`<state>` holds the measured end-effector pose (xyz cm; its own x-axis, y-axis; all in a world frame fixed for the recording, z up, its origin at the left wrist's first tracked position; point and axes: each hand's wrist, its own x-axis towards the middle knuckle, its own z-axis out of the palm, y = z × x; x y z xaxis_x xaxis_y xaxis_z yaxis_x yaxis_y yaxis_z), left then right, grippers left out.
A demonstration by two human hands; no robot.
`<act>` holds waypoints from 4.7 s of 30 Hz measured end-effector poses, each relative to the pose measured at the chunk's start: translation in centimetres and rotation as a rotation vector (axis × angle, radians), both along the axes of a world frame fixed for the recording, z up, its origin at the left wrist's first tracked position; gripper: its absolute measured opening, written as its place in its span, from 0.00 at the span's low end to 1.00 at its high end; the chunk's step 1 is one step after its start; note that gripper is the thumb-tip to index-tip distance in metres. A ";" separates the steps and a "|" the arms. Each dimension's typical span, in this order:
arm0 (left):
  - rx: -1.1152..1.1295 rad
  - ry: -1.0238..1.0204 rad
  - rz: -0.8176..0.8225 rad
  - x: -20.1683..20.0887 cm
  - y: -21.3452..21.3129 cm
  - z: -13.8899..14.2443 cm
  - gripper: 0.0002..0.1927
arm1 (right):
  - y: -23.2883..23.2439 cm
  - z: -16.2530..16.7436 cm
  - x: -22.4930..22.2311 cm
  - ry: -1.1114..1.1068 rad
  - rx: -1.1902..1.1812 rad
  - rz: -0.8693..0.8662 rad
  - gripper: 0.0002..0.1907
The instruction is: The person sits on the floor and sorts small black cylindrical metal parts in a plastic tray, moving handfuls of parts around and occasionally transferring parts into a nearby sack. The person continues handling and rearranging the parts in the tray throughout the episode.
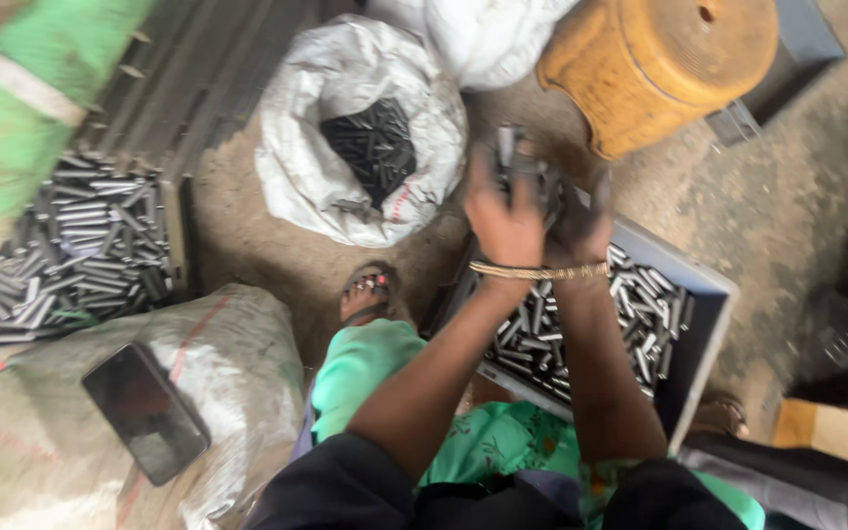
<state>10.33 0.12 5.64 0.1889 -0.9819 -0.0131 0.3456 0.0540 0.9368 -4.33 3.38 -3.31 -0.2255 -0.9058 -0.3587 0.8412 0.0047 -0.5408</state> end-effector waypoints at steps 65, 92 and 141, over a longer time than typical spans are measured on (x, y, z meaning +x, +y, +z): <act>0.617 0.205 -0.713 -9.5 5.4 -4.8 0.09 | 21.7 -6.1 -10.5 -0.330 0.121 -0.508 0.31; -0.410 -0.583 -0.016 -0.4 3.5 1.6 0.22 | -2.6 -1.6 3.4 0.354 -0.113 0.154 0.32; -0.101 -1.601 -1.014 -15.7 17.6 -22.8 0.29 | 30.1 -10.7 -10.6 0.939 0.763 -0.120 0.23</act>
